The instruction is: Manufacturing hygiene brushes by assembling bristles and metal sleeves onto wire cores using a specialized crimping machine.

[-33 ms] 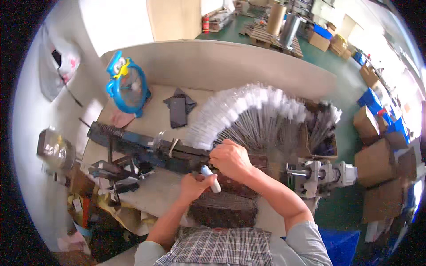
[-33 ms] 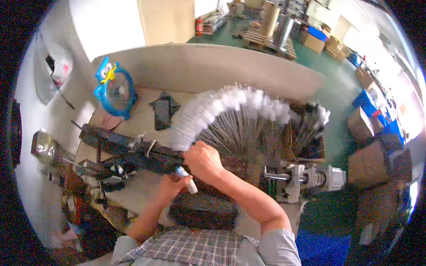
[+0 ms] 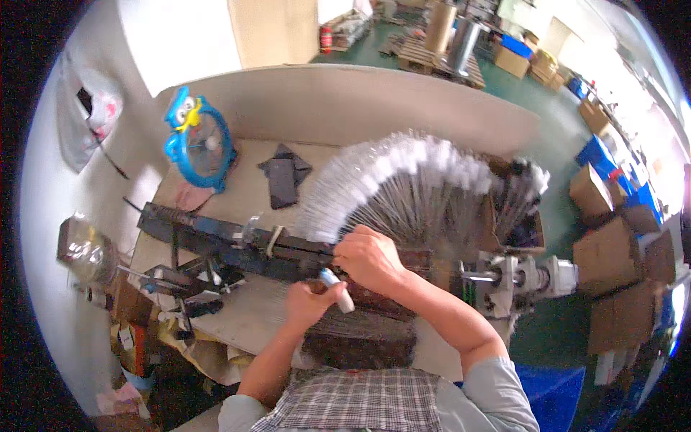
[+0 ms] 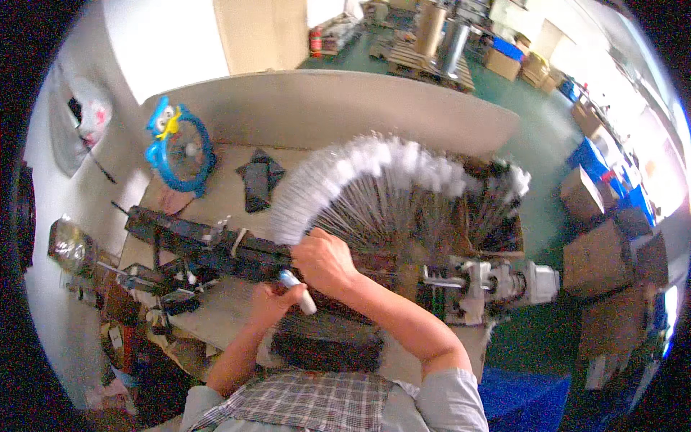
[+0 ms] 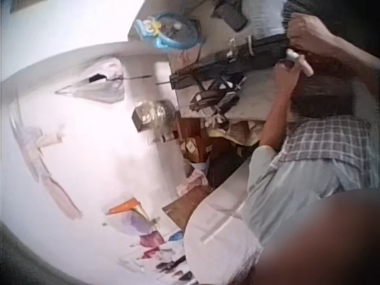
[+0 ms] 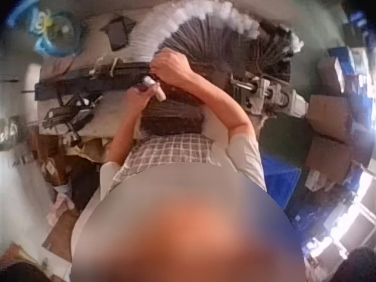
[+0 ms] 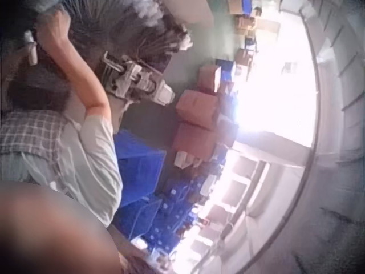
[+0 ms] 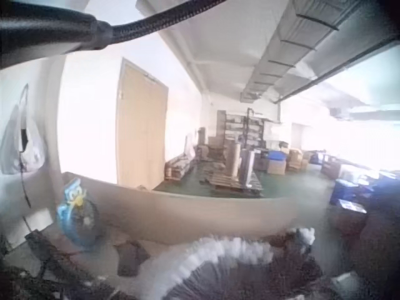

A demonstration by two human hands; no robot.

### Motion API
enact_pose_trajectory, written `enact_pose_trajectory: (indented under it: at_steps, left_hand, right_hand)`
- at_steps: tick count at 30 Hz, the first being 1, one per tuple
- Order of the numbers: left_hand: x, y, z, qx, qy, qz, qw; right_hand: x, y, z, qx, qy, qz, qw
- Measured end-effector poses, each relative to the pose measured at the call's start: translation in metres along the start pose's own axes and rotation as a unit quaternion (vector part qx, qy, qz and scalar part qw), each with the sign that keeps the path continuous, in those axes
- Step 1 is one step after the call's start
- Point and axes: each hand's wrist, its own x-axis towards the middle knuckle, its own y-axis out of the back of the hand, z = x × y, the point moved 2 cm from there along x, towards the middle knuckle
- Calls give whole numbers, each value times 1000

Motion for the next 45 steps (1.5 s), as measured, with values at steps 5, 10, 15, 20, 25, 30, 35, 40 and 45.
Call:
enact_pose_trajectory:
  at_steps: [5,10,15,20,25,30,35,40,45]
  left_hand:
    - [-5,-13,7,-222,32,8,975]
    - [-10,-35,31,-493,73,-28,866]
    - [-13,-9,40,-12,45,-14,999]
    - [-13,7,26,-50,90,-2,995]
    - [-30,67,-85,-483,233,175,825]
    - [-51,119,-100,-580,259,215,742]
    - [-44,124,-114,-565,248,202,761]
    - [-36,117,-114,-527,208,274,777]
    - [-52,56,-39,-114,64,153,980]
  right_hand:
    - [-17,37,-12,79,25,75,994]
    - [-77,18,3,125,7,-5,992]
    - [-63,-37,21,73,-81,-4,994]
    - [-64,-42,19,77,-104,-113,985]
    - [-70,-16,9,97,-78,-84,989]
    - [-63,-9,2,95,-86,-134,983]
    - [-63,2,-5,69,-112,-169,977]
    - [-66,33,-6,131,-95,-122,979]
    - [-51,58,11,78,-77,7,994]
